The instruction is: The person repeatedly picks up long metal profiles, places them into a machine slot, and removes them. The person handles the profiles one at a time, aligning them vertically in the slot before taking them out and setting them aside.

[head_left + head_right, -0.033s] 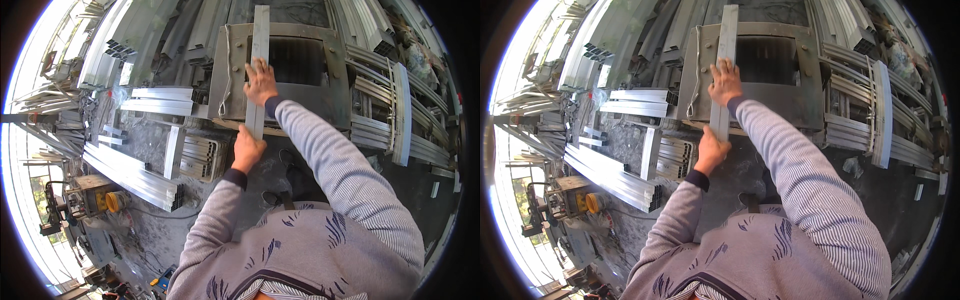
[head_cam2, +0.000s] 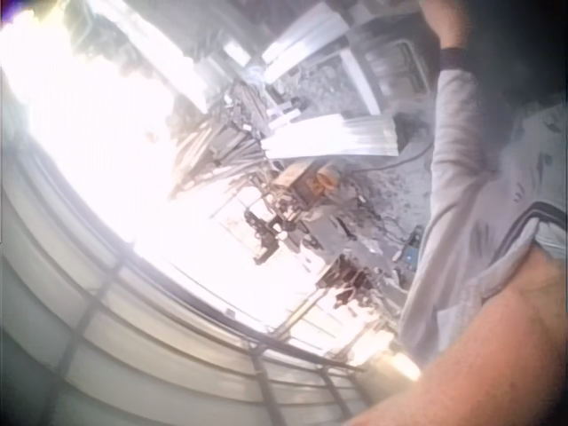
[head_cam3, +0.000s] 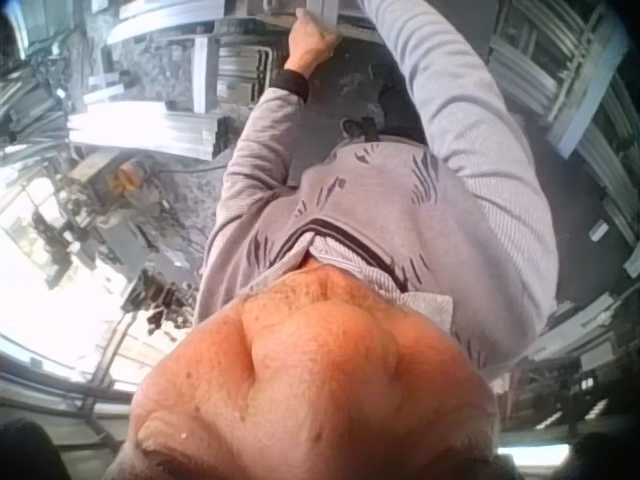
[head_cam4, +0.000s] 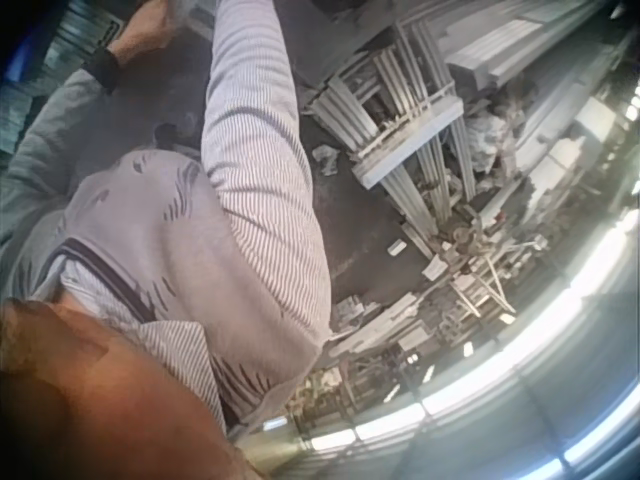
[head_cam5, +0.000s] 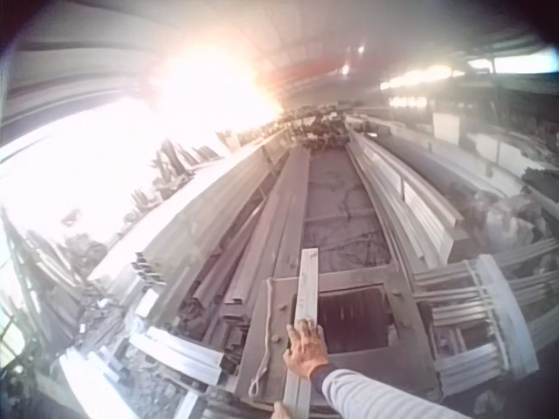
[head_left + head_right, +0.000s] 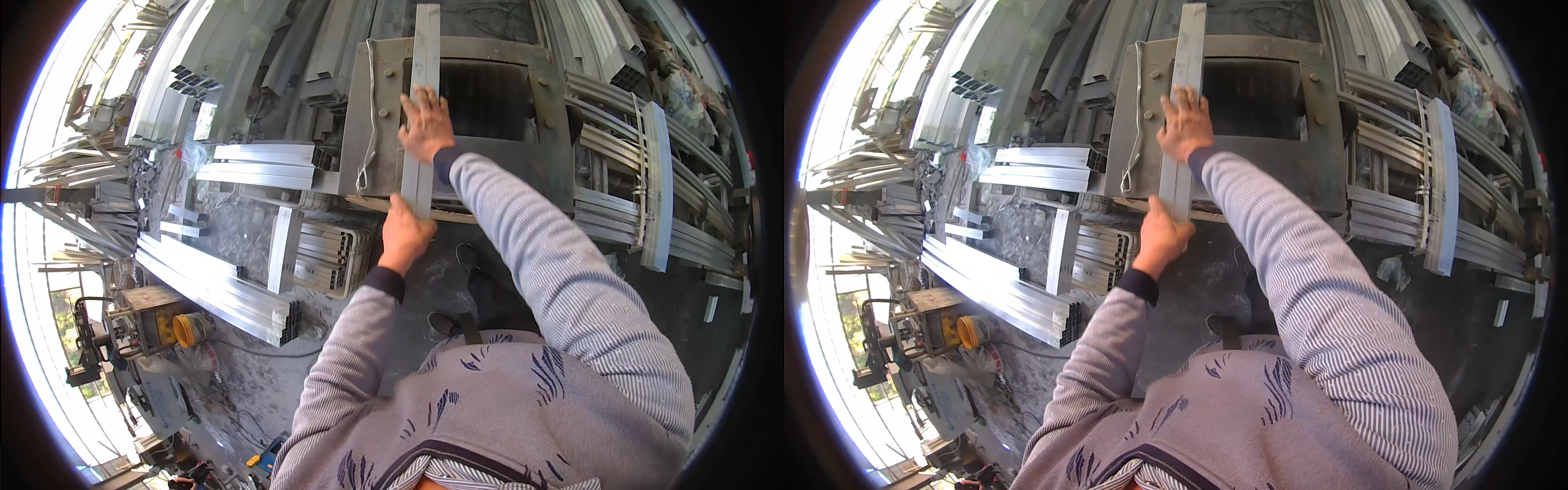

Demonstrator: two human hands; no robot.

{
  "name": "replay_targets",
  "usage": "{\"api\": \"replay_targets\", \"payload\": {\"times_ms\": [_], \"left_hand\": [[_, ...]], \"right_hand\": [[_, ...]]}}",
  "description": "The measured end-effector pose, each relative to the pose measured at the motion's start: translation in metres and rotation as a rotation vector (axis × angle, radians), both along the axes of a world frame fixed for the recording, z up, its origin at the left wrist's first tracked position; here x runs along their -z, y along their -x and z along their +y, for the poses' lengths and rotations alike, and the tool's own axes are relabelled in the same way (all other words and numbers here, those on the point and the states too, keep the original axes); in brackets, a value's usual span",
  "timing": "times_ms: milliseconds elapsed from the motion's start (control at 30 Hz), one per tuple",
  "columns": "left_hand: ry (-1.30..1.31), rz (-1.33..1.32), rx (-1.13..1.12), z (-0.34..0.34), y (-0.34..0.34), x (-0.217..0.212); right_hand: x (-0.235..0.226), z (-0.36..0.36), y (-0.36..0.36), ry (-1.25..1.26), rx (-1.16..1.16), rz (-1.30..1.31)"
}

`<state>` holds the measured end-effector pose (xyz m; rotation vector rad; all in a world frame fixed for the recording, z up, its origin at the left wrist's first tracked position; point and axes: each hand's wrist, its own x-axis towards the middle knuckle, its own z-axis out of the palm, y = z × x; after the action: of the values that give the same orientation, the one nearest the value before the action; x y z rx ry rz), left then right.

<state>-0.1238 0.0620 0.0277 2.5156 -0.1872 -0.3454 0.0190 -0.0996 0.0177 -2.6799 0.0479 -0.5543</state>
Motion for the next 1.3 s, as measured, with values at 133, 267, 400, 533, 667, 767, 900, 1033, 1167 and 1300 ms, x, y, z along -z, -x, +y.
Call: {"api": "replay_targets", "payload": {"times_ms": [133, 267, 400, 533, 667, 767, 900, 1033, 1167, 1300], "left_hand": [[-0.022, 0.02, -0.026, -0.028, -0.048, -0.012], [0.054, 0.013, -0.033, -0.016, -0.018, -0.001], [0.05, 0.089, -0.069, 0.013, 0.038, 0.012], [0.052, 0.138, -0.093, 0.037, 0.085, 0.021], [0.04, 0.164, -0.117, 0.058, 0.133, 0.02], [0.056, 0.186, -0.135, 0.07, 0.152, 0.023], [0.055, 0.163, -0.116, 0.079, 0.182, 0.028], [0.037, 0.199, -0.123, 0.101, 0.222, 0.038], [0.039, 0.172, -0.128, 0.117, 0.25, 0.044], [0.037, 0.21, -0.143, 0.123, 0.27, 0.042]], "right_hand": [[-0.006, -0.028, -0.047, 0.064, 0.035, 0.05], [0.002, -0.011, -0.021, 0.062, -0.001, 0.001], [0.008, 0.02, 0.037, 0.008, -0.039, 0.049], [0.009, 0.042, 0.087, -0.017, -0.075, 0.107], [0.015, 0.07, 0.134, -0.039, -0.09, 0.145], [0.02, 0.08, 0.154, -0.065, -0.088, 0.135], [0.021, 0.085, 0.18, -0.027, -0.095, 0.134], [0.03, 0.108, 0.223, -0.061, -0.12, 0.155], [0.035, 0.124, 0.247, -0.066, -0.143, 0.185], [0.036, 0.13, 0.266, -0.074, -0.156, 0.19]]}}
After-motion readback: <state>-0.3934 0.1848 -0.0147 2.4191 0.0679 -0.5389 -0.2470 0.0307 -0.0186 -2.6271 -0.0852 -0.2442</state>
